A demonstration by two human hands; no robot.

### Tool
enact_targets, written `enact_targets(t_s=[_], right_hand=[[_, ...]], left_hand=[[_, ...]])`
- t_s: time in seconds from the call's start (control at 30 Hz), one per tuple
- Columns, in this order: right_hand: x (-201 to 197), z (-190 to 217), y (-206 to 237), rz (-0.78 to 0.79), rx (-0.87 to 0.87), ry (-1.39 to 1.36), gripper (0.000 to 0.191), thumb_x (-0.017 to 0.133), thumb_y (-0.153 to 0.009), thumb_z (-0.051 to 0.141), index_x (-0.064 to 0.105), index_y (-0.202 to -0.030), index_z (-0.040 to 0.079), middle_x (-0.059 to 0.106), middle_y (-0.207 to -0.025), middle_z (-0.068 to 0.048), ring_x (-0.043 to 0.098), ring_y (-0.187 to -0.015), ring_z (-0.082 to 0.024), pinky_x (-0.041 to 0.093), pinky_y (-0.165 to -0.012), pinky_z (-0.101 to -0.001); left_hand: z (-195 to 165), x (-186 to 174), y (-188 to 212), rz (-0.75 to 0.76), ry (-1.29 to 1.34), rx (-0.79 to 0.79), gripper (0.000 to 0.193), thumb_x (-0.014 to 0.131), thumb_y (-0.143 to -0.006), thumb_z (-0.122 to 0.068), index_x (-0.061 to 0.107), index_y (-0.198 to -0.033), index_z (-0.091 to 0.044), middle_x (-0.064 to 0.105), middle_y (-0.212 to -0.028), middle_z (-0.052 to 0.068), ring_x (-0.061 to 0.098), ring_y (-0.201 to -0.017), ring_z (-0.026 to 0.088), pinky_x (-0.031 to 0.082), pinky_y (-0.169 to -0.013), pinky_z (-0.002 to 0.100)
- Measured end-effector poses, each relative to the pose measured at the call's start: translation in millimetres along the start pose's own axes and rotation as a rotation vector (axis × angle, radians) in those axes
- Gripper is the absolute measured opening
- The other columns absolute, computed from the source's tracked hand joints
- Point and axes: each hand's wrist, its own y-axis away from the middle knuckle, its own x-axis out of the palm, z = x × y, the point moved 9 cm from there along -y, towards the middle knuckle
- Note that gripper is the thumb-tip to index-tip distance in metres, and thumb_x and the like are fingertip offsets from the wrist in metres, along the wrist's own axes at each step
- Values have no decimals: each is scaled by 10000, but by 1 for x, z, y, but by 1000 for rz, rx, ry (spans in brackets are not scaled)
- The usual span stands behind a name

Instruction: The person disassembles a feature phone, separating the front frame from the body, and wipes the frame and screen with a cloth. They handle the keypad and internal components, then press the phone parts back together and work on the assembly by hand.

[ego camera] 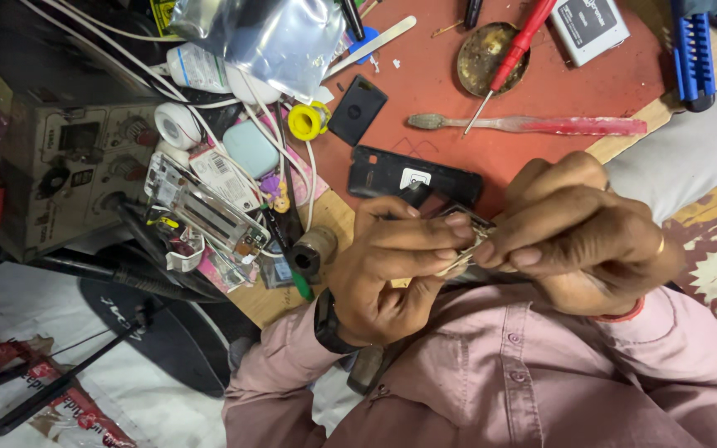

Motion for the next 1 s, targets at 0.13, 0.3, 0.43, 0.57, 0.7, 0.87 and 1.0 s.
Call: enact_targets(t_s=[0.13, 0.3, 0.43, 0.57, 0.7, 0.87, 1.0], right_hand=[[1, 11, -1, 97, -137, 69, 167, 715, -863, 21, 568, -941, 43, 734, -937, -125, 647, -858, -216, 561, -709, -355], [10, 28, -4, 94, -251, 290, 252, 815, -861, 26, 588, -959, 71, 734, -948, -108, 606, -829, -215, 547, -691, -368], [2, 15, 3, -24, 18, 16, 251, 768, -848, -26, 598, -983, 101, 755, -987, -92, 590, -861, -223, 557, -665, -348], [-15, 2, 34, -443, 173, -516, 312, 751, -873, -76, 578, -1037, 125, 768, -1016, -64, 624, -812, -164, 564, -647, -305], [-25, 21, 55, -558, 123, -430, 289, 756, -899, -48, 563, -1044, 110, 756, -990, -82, 643, -808, -171, 574, -664, -302], [-27, 29, 54, -526, 133, -304, 271, 761, -931, -13, 543, -1053, 91, 741, -958, -105, 667, -803, -180, 586, -685, -299], [-28, 27, 44, -488, 147, -242, 267, 766, -956, 14, 527, -1060, 75, 729, -933, -123, 686, -799, -187, 596, -702, -296]], left_hand=[[-1, 2, 1, 31, -13, 7, 210, 745, -1030, -66, 571, -1133, -124, 744, -1163, 67, 746, -1101, 158, 510, -941, 338], [-1, 2, 2, 27, -23, 16, 209, 733, -1019, -42, 575, -1128, -128, 746, -1158, 70, 751, -1107, 172, 505, -946, 350], [-7, 4, 2, 15, 15, 51, 241, 777, -970, -59, 585, -1091, -138, 743, -1148, 62, 743, -1099, 178, 520, -994, 364], [-24, 12, 5, 111, 96, 108, 136, 648, -1033, -96, 601, -1150, -148, 739, -1221, 63, 745, -1151, 221, 464, -1107, 448], [-53, 22, 10, 234, 198, 188, 142, 662, -1039, -85, 601, -1155, -140, 730, -1229, 56, 736, -1166, 214, 480, -1103, 432], [-73, 29, 11, 145, 327, 158, 150, 679, -1047, -72, 601, -1161, -129, 720, -1240, 47, 725, -1185, 205, 500, -1099, 413], [-51, 24, 5, 50, 255, 130, 158, 693, -1053, -61, 600, -1166, -121, 711, -1248, 40, 716, -1200, 198, 516, -1096, 397]])
